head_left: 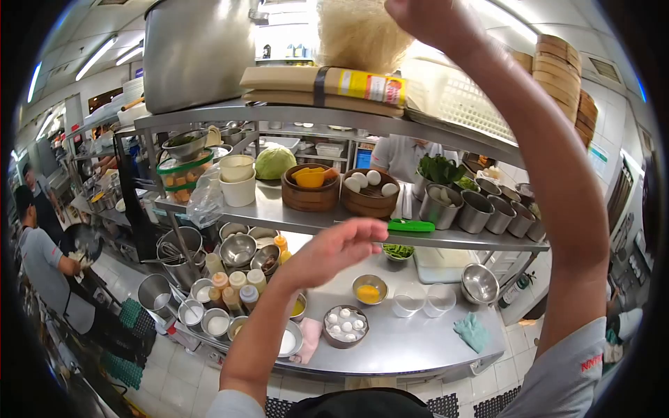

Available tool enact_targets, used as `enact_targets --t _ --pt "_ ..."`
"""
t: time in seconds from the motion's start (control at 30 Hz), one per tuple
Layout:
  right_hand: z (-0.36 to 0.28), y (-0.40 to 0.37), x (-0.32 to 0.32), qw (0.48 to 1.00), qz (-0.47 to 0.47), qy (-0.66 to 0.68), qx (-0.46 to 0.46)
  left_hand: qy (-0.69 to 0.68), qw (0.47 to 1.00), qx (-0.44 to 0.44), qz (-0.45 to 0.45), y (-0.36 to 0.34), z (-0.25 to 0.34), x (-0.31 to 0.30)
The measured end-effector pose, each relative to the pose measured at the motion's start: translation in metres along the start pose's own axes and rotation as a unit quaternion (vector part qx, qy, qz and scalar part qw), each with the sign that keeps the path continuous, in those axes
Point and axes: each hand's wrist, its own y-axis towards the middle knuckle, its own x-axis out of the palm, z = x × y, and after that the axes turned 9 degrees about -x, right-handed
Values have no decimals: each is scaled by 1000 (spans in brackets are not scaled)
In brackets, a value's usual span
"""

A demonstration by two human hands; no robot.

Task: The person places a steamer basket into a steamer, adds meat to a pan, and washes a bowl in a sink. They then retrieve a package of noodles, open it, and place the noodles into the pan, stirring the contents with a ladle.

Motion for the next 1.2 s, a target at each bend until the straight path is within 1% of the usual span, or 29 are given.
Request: enact_targets --t 0.07,0.1,0.13,0.23,0.3,0.37,0.43,0.5,0.57,0.63,0.7,0.73,0.77,0.8,0.83,0.9,0.93,0.97,1.0,1.03,1.07,1.1,1.13,1.17,1.2 --pt "8 -1 -20 998 -1 66 19 -116 993 29 -2 34 8 0" --pt "12 -1 -31 995 -1 98 30 -188 980 57 17 54 21 -1" --pt "12 -9 -29 999 -8 45 4 -193 974 103 56 67 38 1" --pt "12 -35 -6 993 -47 111 -6 -285 933 195 104 97 78 1" --pt "-8 -61 -2 997 -26 61 -27 -291 928 207 102 109 91 -5" --pt "-16 -80 1 998 0 25 -59 -295 926 213 105 115 99 2" --pt "-18 -85 5 999 18 43 -25 -293 924 218 115 115 107 13" --pt "-18 -83 8 996 26 87 -2 -326 916 215 90 121 110 14" --pt "-18 -76 -2 987 116 110 -33 -370 901 212 79 126 114 16" --pt "-21 -68 -16 967 215 116 -74 -383 894 230 43 128 118 12" --pt "-42 -67 -75 973 135 185 -14 -402 884 239 7 130 123 10" --pt "-47 -69 -90 970 180 156 -40 -414 878 239 -8 128 128 10" --pt "-40 -72 -103 967 201 139 -70 -426 872 238 -25 128 132 9" --pt "-36 -78 -120 968 215 102 -79 -428 869 244 -40 130 133 2" --pt "-31 -89 -137 972 218 38 -73 -421 873 247 -32 126 135 4" --pt "-18 -119 -174 967 209 -141 -43 -405 878 254 -19 119 145 18" --pt "-10 -138 -191 950 196 -243 -18 -406 878 253 15 108 149 36" --pt "-3 -159 -206 930 184 -317 11 -427 867 256 2 97 148 50" --pt "7 -179 -219 933 194 -302 38 -450 855 259 -13 87 144 64" --pt "14 -204 -224 947 205 -236 78 -473 841 261 -27 77 137 77" --pt "22 -229 -228 953 219 -168 125 -469 840 262 -77 68 124 87" --pt "28 -258 -231 951 232 -91 181 -477 832 270 -84 61 107 98" --pt "32 -288 -229 937 248 2 246 -486 824 277 -88 54 88 110" --pt "33 -323 -226 905 271 101 313 -495 817 282 -91 46 71 125" --pt "30 -361 -220 851 302 194 382 -468 846 246 -71 38 56 147"
